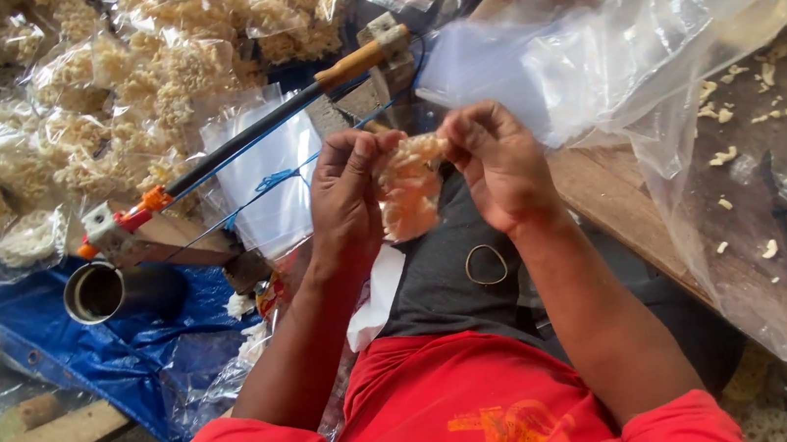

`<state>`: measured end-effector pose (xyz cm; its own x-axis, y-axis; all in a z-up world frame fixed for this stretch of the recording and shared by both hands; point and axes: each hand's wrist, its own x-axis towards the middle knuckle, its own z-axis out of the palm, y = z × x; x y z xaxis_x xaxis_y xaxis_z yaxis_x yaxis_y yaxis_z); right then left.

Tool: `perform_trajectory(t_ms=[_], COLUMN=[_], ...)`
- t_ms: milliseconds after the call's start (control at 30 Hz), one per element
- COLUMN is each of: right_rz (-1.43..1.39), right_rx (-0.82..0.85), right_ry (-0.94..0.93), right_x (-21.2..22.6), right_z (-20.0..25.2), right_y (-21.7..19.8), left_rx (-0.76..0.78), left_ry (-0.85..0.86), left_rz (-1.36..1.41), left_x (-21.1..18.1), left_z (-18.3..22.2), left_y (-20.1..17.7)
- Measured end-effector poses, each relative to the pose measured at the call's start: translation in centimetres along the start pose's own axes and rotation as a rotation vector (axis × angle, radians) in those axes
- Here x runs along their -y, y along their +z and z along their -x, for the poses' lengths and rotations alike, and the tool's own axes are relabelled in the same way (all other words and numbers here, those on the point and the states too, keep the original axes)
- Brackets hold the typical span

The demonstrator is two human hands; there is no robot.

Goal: Sorting and packaging small food items into plastic bags and sealing them using a manual impulse sealer.

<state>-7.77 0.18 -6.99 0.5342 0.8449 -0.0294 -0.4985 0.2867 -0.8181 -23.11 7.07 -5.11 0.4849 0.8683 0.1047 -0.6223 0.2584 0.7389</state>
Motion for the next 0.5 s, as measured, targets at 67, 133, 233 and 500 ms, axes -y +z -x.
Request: perform_trajectory(t_ms=[67, 133, 233, 500], right_rz=[-0.027, -0.056, 0.062, 0.487], right_rx=[-0.004, -0.008, 0.031, 0.219], right_ry=[0.014, 0.028, -0.018, -0.157], right_x=[-0.4, -0.4, -0.3, -0.5], right_z=[-0.2, -0.3, -0.4, -0.8], right_y=[1.8, 3.4, 4.8, 5.5], left_rx=[-0.03, -0.06, -0.124, -0.007], left_ry=[-0.017, -0.033, 0.086, 0.19], left_rz=[0.053, 0.105, -0.04, -0.629], left_x=[0.3, 0.4, -0.1, -3.0], left_z=[0.1, -0.2, -0.5, 0.3], left_y=[-1.5, -2.9, -4.8, -9.8])
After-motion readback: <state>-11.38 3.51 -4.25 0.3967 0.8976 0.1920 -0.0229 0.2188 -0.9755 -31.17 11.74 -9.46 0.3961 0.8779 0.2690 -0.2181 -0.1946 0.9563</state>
